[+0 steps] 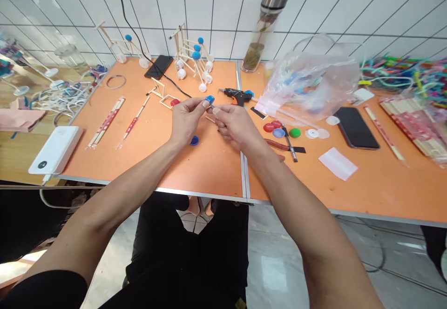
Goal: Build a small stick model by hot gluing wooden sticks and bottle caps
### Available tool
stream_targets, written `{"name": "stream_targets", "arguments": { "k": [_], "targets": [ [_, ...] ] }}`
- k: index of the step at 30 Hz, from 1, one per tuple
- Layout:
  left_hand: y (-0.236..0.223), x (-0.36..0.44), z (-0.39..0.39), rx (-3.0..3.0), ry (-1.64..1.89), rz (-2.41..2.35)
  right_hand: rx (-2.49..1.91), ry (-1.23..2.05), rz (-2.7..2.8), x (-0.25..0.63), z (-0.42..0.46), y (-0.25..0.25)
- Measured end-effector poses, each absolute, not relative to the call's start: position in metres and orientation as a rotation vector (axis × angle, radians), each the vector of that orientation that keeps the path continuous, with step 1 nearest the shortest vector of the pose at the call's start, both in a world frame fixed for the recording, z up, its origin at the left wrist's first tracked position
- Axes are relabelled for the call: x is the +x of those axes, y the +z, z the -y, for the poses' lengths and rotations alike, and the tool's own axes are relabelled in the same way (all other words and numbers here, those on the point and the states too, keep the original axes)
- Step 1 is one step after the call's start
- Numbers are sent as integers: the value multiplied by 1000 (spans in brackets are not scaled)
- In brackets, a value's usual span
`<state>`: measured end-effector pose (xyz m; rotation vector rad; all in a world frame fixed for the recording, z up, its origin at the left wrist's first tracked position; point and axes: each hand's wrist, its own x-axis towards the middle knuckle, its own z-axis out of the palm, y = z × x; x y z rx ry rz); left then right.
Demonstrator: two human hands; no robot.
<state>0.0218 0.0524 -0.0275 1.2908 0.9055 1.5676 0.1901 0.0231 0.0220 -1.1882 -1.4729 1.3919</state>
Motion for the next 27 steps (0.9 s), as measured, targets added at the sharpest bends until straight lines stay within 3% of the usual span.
{"name": "stream_targets", "arguments": {
  "k": [2,3,5,8,10,13,18,21,23,27],
  "targets": [
    [-27,22,-53,1275,1570,-911,-1130,1684,1325,192,-27,25],
    [-28,21,-53,1275,1573,-914,-1158,1656,1354,191,-26,25],
    [-30,21,-54,1285,1576,-920,-1303,1257,1594,187,-22,23],
    [-34,21,-55,1292,1583,-914,-1530,388,1993,180,-12,16],
    [-34,22,-55,1292,1593,-906,-1599,147,2087,177,-8,13],
    [-31,23,-52,1297,1597,-905,-1466,462,1929,181,-10,15],
    [-24,25,-47,1253,1577,-900,-1120,1660,1276,193,-23,30],
    [-26,24,-48,1247,1575,-906,-1102,1850,1185,195,-26,31],
    [-29,23,-50,1276,1581,-926,-1209,1570,1383,192,-24,27],
    [-36,21,-54,1328,1584,-933,-1510,438,1978,181,-12,16]
  ]
}}
